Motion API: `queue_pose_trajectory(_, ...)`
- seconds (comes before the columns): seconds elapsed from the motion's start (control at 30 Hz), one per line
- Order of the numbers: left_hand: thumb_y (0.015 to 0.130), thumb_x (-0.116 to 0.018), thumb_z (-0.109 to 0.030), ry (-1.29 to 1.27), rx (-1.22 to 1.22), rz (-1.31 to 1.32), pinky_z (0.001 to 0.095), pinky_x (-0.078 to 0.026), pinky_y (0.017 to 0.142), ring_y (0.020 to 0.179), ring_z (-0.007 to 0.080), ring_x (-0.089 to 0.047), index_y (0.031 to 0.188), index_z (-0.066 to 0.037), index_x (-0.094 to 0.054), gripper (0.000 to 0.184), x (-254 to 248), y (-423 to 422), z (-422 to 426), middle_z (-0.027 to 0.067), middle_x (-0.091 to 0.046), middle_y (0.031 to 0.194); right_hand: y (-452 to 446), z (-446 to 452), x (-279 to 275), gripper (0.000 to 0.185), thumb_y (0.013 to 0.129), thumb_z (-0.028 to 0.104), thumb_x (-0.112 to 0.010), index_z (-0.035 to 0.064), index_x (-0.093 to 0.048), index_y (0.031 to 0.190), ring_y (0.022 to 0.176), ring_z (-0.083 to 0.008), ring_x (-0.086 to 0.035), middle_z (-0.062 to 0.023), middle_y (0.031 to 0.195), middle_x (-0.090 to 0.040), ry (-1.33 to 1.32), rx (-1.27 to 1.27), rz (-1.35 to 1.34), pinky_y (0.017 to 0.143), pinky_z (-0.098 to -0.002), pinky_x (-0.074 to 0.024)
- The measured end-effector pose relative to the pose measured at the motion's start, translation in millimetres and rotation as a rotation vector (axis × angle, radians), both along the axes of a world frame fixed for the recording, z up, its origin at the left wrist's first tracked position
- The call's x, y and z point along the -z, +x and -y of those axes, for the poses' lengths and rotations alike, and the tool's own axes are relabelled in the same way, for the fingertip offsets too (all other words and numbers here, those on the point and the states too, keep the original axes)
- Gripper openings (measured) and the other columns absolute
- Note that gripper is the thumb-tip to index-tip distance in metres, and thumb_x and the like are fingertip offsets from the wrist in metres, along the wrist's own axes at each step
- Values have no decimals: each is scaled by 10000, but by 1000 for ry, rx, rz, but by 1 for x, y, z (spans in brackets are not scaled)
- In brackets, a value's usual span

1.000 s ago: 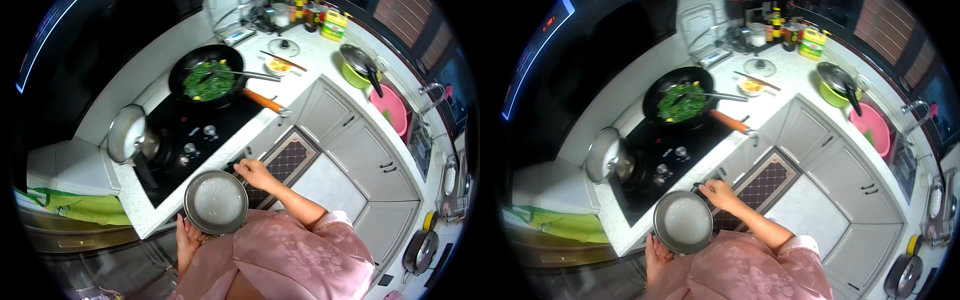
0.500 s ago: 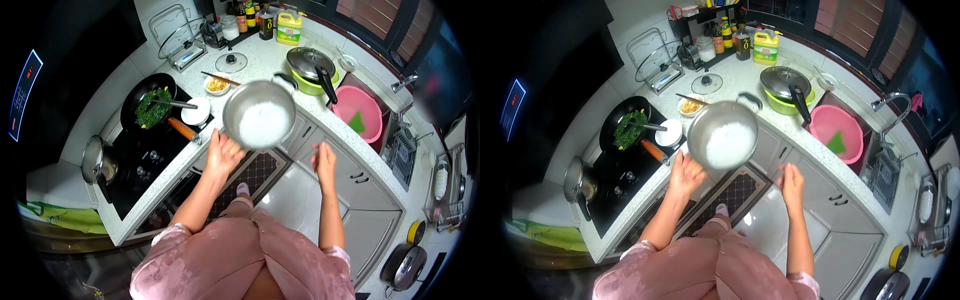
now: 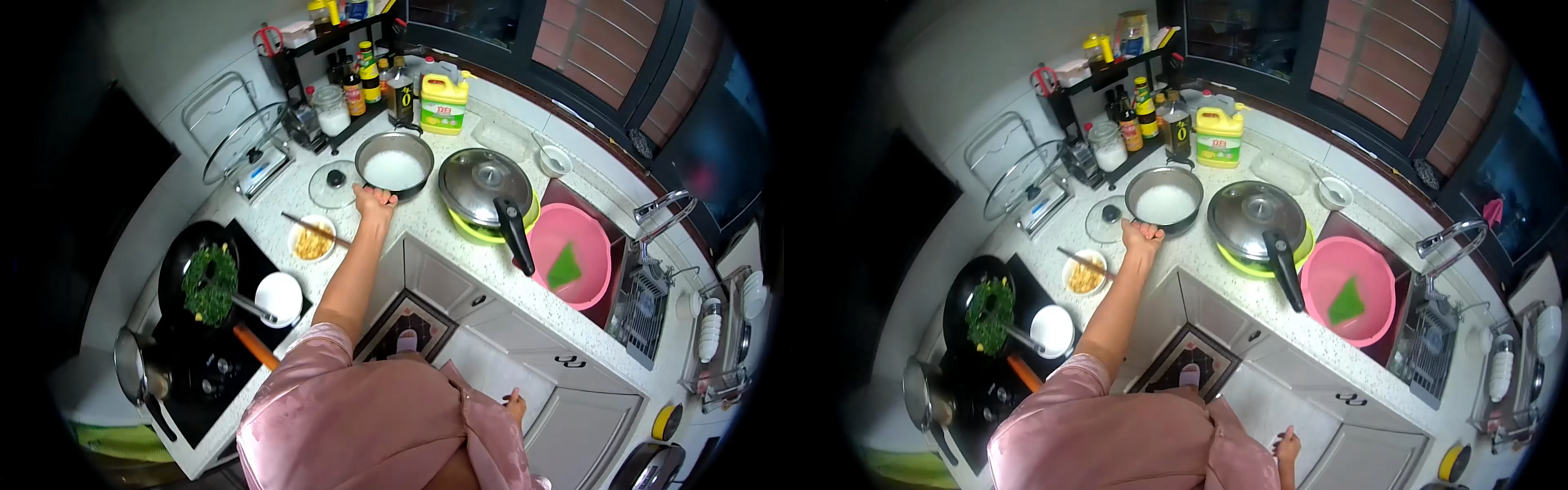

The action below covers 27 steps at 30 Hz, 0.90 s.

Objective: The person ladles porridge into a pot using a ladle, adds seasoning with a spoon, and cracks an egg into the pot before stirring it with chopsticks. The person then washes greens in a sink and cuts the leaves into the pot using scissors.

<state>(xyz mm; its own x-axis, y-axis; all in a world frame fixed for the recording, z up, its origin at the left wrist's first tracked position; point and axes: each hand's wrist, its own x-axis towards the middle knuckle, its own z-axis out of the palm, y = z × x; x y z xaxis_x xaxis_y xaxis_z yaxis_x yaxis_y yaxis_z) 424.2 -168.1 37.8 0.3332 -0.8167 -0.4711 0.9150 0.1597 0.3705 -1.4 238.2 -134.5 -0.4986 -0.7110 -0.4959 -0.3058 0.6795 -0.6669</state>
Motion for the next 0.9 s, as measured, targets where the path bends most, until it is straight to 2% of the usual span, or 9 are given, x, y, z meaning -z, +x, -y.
queue_pose_trajectory(0.2, 919, -268, -464, 119, 0, -29, 297, -204, 451, 381, 131, -185, 711, -157, -275, 371, 25, -9, 55, -11, -191, 464, -9, 29, -1, 557, 928, 447, -354, -39, -584, 785, 352, -180, -507, -114, 500, -534, 41, 130, 20, 305, -295, -411)
queue_pose_trajectory(0.4, 915, -292, -521, 82, -13, -37, 304, -221, 468, 421, 131, -222, 744, -146, -305, 413, 41, -22, 62, -7, -208, 500, -9, 108, -5, 479, 929, 396, -385, -9, -602, 795, 385, -142, -511, -87, 506, -540, -39, -73, 124, 359, -265, -419)
queue_pose_trajectory(0.47, 907, -318, -532, 54, -19, -146, 321, -310, 518, 467, 147, -269, 691, -142, -335, 446, 45, -18, 59, 4, -220, 504, 0, 138, -12, 479, 932, 401, -382, -10, -604, 826, 397, -145, -517, -98, 538, -551, -77, -214, 154, 355, -266, -413)
queue_pose_trajectory(0.53, 877, -429, -516, 8, 74, -115, 488, -429, 786, 551, 211, -443, 687, -129, -403, 432, 58, -16, 55, 49, -420, 531, 14, 171, -20, 470, 930, 404, -390, -4, -607, 847, 423, -142, -526, -97, 565, -566, -59, -361, 215, 381, -260, -429)
queue_pose_trajectory(0.57, 857, -492, -478, -93, 179, -82, 559, -409, 823, 722, 248, -505, 792, -109, -466, 376, 81, -9, 51, 86, -534, 736, 24, 187, -27, 468, 931, 404, -390, -5, -605, 858, 432, -141, -529, -92, 574, -568, -46, -455, 234, 389, -262, -429)
queue_pose_trajectory(0.7, 869, -505, -419, 72, 35, 328, 455, -447, 725, 730, 210, -482, 858, -105, -520, 315, 33, -66, -71, 53, -502, 767, 59, 228, -36, 390, 926, 345, -414, 16, -612, 861, 505, -130, -546, -72, 600, -571, -28, -879, 334, 480, -268, -443)
queue_pose_trajectory(0.73, 894, -479, -393, 78, 152, 270, 344, -480, 634, 609, 207, -522, 790, -111, -531, 305, 50, -68, -90, 47, -543, 667, 71, 234, -45, 383, 927, 338, -415, 17, -612, 859, 512, -128, -547, -73, 599, -569, 0, -962, 334, 485, -267, -442)
queue_pose_trajectory(0.83, 910, -455, -416, -68, 353, -17, 263, -453, 517, 577, 191, -570, 759, -104, -523, 353, 81, -92, -199, 90, -597, 675, 93, 239, -42, 374, 926, 326, -423, 10, -613, 861, 507, -122, -533, -72, 607, -567, 6, -1169, 358, 475, -266, -432)
queue_pose_trajectory(0.9, 818, -577, -501, 324, 346, 162, 264, -471, 496, 560, 161, -582, 850, -90, -563, 412, 85, -91, -273, 78, -616, 693, 103, 249, -23, 353, 919, 307, -447, 1, -610, 853, 496, -119, -521, -68, 614, -568, 17, -1310, 328, 466, -262, -424)
